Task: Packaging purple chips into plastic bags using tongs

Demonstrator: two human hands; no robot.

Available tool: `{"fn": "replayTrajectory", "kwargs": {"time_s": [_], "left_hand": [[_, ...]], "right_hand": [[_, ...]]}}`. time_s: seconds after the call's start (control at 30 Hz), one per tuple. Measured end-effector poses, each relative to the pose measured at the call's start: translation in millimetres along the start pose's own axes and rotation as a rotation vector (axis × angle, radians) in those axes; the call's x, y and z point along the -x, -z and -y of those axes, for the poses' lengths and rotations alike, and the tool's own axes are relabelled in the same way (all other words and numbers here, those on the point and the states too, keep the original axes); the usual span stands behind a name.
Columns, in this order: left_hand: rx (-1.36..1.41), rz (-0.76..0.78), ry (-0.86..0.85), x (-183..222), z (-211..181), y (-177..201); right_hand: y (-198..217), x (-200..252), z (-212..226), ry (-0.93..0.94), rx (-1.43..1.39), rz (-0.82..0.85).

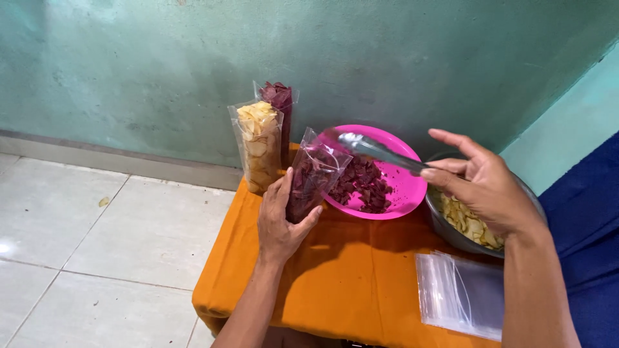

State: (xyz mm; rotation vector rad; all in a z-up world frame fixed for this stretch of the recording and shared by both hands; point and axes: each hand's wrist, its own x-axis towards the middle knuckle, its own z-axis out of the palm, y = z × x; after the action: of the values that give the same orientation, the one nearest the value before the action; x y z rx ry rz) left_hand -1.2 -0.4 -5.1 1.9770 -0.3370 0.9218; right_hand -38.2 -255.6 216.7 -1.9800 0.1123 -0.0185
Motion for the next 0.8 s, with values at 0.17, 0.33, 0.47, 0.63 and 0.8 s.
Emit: {"fn": "replayTrajectory", "kwargs": {"time_s": [0.17,0.33,0.47,0.63,0.8], "left_hand": [[-0.005,0.003,0.000,0,0,-1],[0.125,-0.073,0.029,-1,-2,-1],[0.171,-0.158,-0.002,1,-2,-5],[0.236,-0.082,0.100,6,-12,-4],[0.310,-0.084,0.148,20,-56,-3]], "right_hand": [[-3,-9,-11,0.019,-0.015,0.016],[-12,-34,-78,0.232,0.024,-0.041],[-27,-51,-104,0.235,0.546,-0.149],[-39,-57,-127,0.245,0.896,-0.138],[-71,15,-90,0.550,0.084,-0.177]]}}
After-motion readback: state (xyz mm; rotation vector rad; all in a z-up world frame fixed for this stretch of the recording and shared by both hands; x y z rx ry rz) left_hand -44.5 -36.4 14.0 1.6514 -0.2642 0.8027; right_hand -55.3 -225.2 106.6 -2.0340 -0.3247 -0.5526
